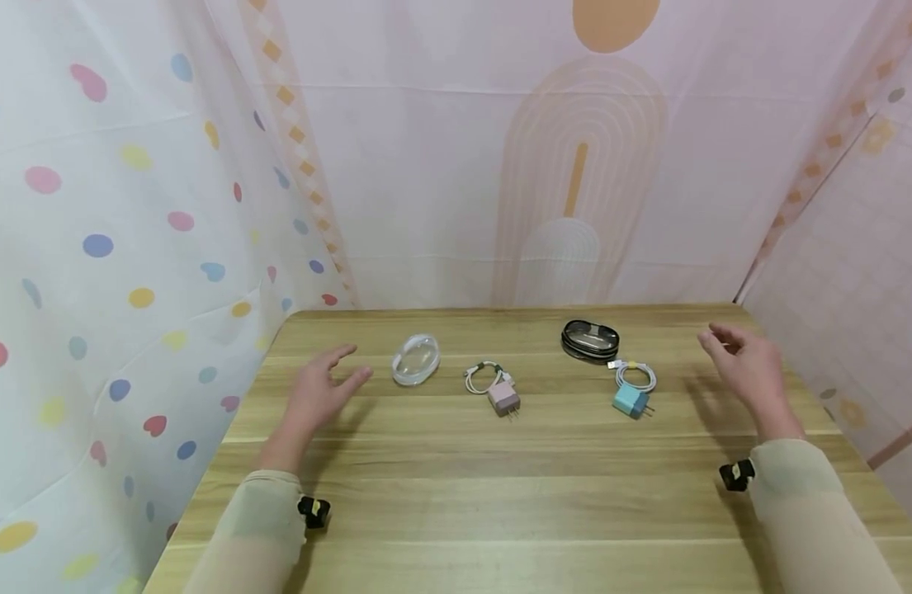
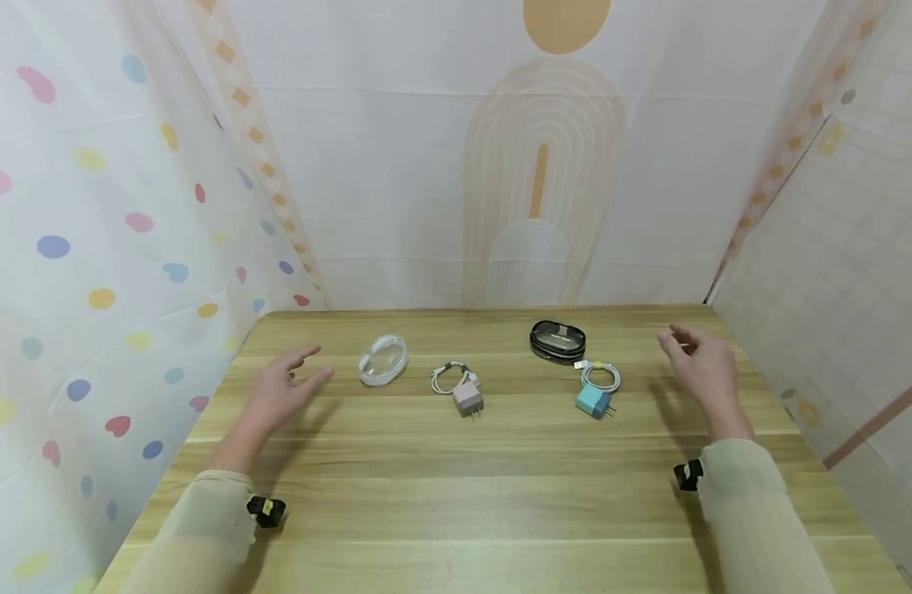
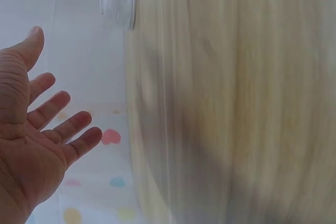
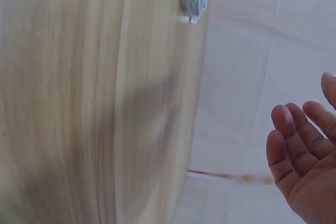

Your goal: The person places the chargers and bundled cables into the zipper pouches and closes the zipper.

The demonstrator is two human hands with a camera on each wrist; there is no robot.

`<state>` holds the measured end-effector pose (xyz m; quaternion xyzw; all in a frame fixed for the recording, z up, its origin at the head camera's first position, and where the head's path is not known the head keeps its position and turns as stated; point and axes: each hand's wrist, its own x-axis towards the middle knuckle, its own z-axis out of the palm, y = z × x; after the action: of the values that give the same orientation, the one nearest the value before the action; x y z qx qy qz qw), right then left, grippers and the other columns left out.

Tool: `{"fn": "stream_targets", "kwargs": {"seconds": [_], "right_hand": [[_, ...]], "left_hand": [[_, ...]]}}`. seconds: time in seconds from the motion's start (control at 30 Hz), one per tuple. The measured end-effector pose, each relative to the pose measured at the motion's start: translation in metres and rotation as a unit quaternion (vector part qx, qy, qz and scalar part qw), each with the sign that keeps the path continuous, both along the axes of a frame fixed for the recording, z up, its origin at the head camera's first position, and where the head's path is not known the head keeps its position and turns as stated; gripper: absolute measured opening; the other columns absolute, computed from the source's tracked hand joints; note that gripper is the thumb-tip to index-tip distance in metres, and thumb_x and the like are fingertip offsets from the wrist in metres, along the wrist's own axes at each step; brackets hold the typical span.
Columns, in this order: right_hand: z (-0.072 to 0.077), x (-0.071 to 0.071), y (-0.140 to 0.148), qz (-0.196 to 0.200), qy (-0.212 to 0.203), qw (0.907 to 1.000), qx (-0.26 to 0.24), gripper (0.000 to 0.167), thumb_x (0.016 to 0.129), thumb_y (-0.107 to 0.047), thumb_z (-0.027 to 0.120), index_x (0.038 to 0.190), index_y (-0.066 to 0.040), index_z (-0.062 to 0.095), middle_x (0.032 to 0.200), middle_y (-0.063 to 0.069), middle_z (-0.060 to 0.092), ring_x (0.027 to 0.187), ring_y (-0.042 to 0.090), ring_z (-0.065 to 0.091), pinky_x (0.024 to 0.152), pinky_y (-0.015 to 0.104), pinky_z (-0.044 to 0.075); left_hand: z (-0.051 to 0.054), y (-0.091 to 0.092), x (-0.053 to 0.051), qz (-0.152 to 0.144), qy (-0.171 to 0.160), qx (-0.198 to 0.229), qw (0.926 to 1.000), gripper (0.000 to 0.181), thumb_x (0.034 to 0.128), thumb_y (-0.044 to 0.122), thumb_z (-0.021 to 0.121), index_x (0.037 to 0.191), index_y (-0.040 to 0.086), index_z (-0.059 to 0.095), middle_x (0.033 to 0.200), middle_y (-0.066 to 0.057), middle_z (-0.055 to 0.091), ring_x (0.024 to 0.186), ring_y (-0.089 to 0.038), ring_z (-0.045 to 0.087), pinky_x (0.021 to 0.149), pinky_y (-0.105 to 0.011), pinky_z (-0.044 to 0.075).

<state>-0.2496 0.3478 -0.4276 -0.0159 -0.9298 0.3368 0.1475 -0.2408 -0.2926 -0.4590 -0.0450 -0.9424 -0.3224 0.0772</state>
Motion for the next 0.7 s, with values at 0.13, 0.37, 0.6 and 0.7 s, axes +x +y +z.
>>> {"fn": "stream_targets", "kwargs": {"seconds": [0.13, 0.37, 0.6, 0.7], "right_hand": [[0.001, 0.004, -0.005, -0.004, 0.000, 1.0000, -0.004, 0.060, 0.112, -0.044, 0.053, 0.146, 0.004, 0.061, 0.136, 0.030, 0.069, 0.116, 0.044, 0.067, 0.070, 0.011, 0.041], [0.003, 0.010, -0.014, 0.001, 0.022, 0.9998, 0.002, 0.056, 0.111, -0.041, 0.057, 0.144, 0.003, 0.064, 0.133, 0.029, 0.071, 0.103, 0.021, 0.066, 0.071, 0.007, 0.041], [0.007, 0.014, -0.026, 0.020, 0.050, 0.9984, 0.014, 0.052, 0.109, -0.038, 0.061, 0.140, 0.003, 0.066, 0.123, 0.027, 0.075, 0.089, 0.000, 0.059, 0.066, 0.004, 0.041], [0.007, 0.016, -0.033, 0.029, 0.062, 0.9975, 0.019, 0.049, 0.108, -0.034, 0.065, 0.138, 0.004, 0.068, 0.119, 0.026, 0.076, 0.085, -0.006, 0.056, 0.065, 0.005, 0.043]], "left_hand": [[-0.002, 0.006, -0.002, -0.010, -0.005, -0.003, 0.9999, 0.070, 0.1049, 0.049, 0.065, 0.157, 0.006, 0.050, 0.165, -0.025, 0.046, 0.153, -0.051, 0.041, 0.123, -0.067, 0.038], [-0.004, 0.017, -0.009, -0.020, -0.001, -0.022, 0.9995, 0.068, 0.1032, 0.043, 0.070, 0.155, 0.004, 0.052, 0.165, -0.026, 0.045, 0.153, -0.052, 0.039, 0.125, -0.069, 0.033], [-0.006, 0.038, -0.020, -0.025, 0.005, -0.092, 0.9955, 0.073, 0.0975, 0.051, 0.075, 0.154, 0.008, 0.056, 0.165, -0.024, 0.046, 0.151, -0.052, 0.042, 0.122, -0.070, 0.036], [-0.007, 0.051, -0.024, -0.028, 0.003, -0.117, 0.9927, 0.075, 0.0955, 0.055, 0.075, 0.153, 0.010, 0.058, 0.165, -0.023, 0.047, 0.151, -0.051, 0.044, 0.122, -0.069, 0.038]]}}
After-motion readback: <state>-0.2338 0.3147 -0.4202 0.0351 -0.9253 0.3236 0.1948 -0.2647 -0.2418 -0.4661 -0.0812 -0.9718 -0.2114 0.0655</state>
